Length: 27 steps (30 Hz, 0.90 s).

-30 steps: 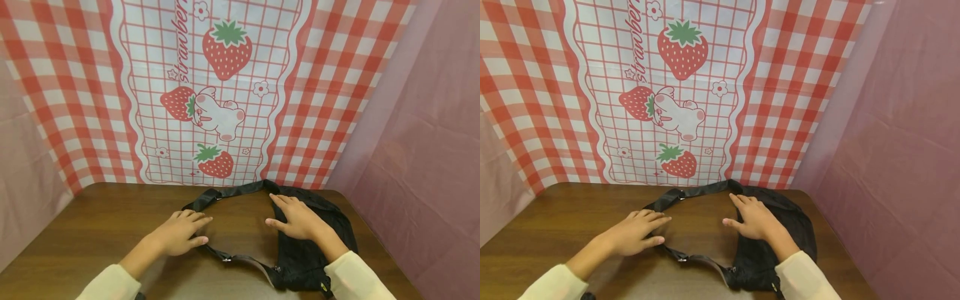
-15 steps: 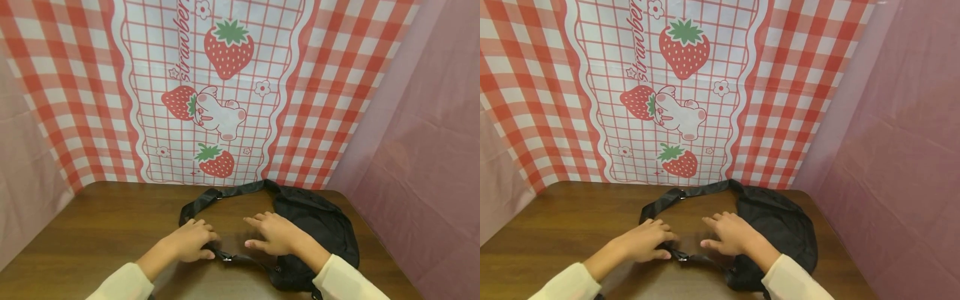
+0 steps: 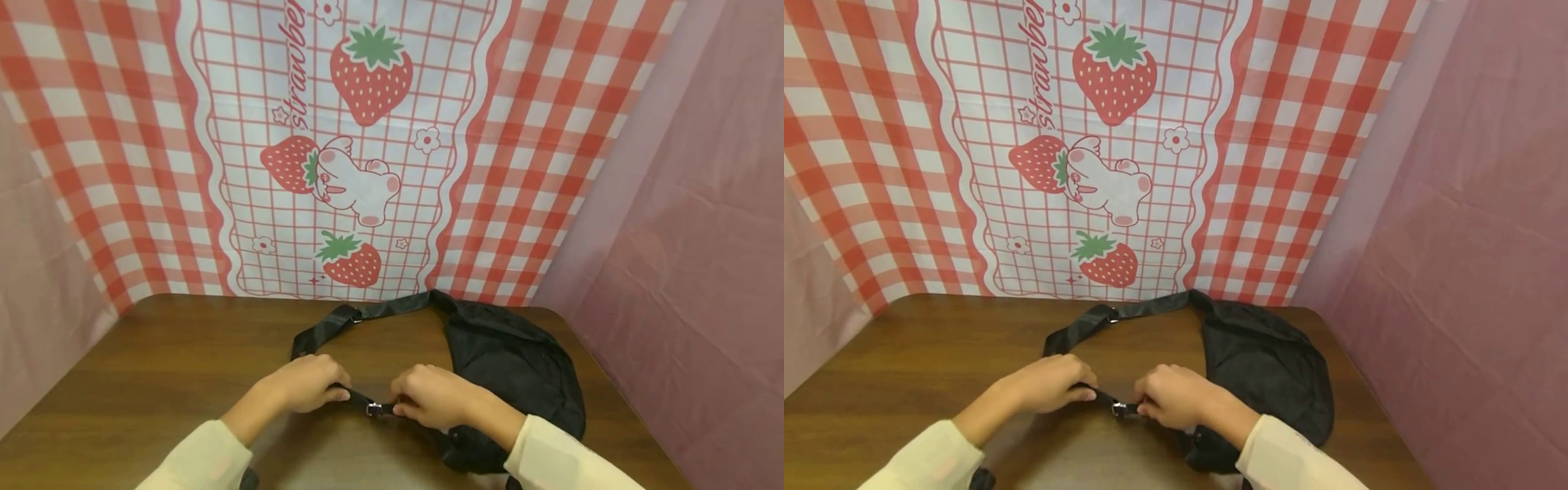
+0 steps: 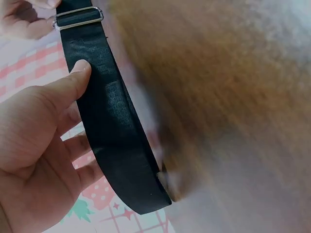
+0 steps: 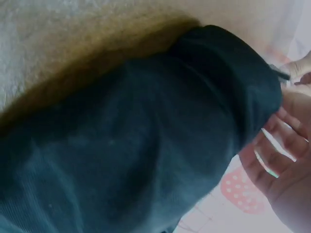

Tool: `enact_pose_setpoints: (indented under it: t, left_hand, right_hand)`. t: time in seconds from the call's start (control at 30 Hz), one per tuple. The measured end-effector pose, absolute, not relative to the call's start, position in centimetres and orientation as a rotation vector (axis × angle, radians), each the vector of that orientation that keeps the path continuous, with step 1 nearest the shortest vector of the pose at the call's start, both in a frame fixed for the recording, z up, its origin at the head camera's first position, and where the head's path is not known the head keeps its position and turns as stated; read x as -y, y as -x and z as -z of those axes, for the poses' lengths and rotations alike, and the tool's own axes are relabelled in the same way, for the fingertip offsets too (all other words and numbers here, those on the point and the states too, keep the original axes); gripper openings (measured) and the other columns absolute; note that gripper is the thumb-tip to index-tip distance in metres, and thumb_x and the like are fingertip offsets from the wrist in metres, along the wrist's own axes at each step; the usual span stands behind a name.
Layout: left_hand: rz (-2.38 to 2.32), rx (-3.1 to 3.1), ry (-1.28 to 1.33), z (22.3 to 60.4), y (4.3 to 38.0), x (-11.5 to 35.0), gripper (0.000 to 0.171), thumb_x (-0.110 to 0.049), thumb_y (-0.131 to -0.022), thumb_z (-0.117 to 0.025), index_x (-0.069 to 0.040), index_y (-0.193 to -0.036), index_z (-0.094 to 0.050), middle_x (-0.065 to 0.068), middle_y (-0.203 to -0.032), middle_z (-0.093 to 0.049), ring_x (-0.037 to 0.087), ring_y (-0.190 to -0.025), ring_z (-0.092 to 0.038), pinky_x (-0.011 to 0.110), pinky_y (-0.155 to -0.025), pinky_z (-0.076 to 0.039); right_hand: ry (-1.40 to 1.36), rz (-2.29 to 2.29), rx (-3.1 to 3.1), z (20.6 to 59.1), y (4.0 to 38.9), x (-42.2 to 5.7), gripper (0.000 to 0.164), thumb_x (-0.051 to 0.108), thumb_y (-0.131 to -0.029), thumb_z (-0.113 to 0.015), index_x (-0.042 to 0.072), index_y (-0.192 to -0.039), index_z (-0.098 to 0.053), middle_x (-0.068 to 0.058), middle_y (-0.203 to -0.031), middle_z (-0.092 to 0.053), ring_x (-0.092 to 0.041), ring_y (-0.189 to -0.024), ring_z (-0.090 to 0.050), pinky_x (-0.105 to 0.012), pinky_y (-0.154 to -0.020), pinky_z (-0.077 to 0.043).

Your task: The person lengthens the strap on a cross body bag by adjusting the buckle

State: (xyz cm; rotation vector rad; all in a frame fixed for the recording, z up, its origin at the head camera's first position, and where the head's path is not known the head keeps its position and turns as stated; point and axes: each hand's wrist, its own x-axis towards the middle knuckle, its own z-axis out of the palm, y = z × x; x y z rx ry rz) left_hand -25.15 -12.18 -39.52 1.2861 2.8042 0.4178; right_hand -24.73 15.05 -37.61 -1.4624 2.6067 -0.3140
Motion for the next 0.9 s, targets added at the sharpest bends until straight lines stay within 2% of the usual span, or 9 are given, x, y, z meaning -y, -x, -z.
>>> enact_pose_setpoints:
  t: [0.13,0.23,0.4,0.53,0.77,0.9]
  left_hand:
    - [-0.445,-2.809,-1.303,39.3,25.5,12.2,0.010,-0.022,-0.099,-0.070,-0.019,-0.089,-0.072,-0.014,-0.084,-0.068,0.001,-0.078,-0.062,0.032,-0.072,-0.054]
    - [-0.453,-2.832,-1.303,39.0,25.6,12.0,0.008,-0.024,-0.097,-0.072,-0.016,-0.100,-0.073,-0.010,-0.095,-0.071,0.006,-0.088,-0.065,0.033,-0.079,-0.055]
    - [-0.554,-2.831,-1.278,38.4,25.2,11.1,0.041,-0.035,-0.091,-0.079,-0.015,-0.126,-0.070,-0.006,-0.121,-0.068,0.013,-0.114,-0.061,0.040,-0.099,-0.051]
    - [-0.632,-2.839,-1.323,37.8,24.8,10.3,0.054,-0.042,-0.087,-0.082,-0.019,-0.134,-0.066,-0.009,-0.128,-0.063,0.012,-0.121,-0.056,0.040,-0.103,-0.047]
    - [-0.834,-2.850,-1.352,37.4,25.0,9.7,0.049,-0.041,-0.088,-0.081,-0.022,-0.131,-0.067,-0.014,-0.123,-0.064,0.006,-0.117,-0.057,0.036,-0.100,-0.049]
    - [-1.025,-2.753,-1.337,37.1,25.1,9.6,0.044,-0.036,-0.091,-0.079,-0.021,-0.130,-0.065,-0.013,-0.119,-0.062,0.009,-0.113,-0.060,0.037,-0.099,-0.051]
  right_hand:
    - [1.443,0.447,-2.573,37.7,24.9,-15.1,0.013,0.008,-0.100,-0.066,0.015,-0.091,-0.071,0.012,-0.081,-0.065,0.005,-0.065,-0.052,-0.015,-0.060,-0.045]
    - [1.423,0.572,-2.545,37.6,25.1,-15.5,0.010,0.007,-0.100,-0.066,0.013,-0.096,-0.072,0.008,-0.084,-0.069,0.005,-0.067,-0.053,-0.016,-0.063,-0.047]
    - [1.347,0.774,-2.495,36.8,25.6,-16.2,0.008,0.011,-0.100,-0.067,0.015,-0.097,-0.072,0.011,-0.085,-0.070,0.002,-0.073,-0.056,-0.020,-0.068,-0.051]
    - [1.253,0.918,-2.433,36.1,25.9,-16.7,0.009,0.013,-0.101,-0.065,0.018,-0.099,-0.073,0.011,-0.087,-0.069,-0.001,-0.075,-0.057,-0.023,-0.070,-0.051]
    - [1.142,1.047,-2.440,35.4,26.5,-17.6,0.008,0.017,-0.103,-0.064,0.016,-0.102,-0.072,0.007,-0.089,-0.068,-0.008,-0.079,-0.058,-0.027,-0.072,-0.051]
    - [1.073,1.078,-2.479,35.1,26.6,-17.6,0.008,0.018,-0.102,-0.065,0.016,-0.106,-0.072,0.006,-0.092,-0.069,-0.012,-0.082,-0.062,-0.029,-0.074,-0.052]
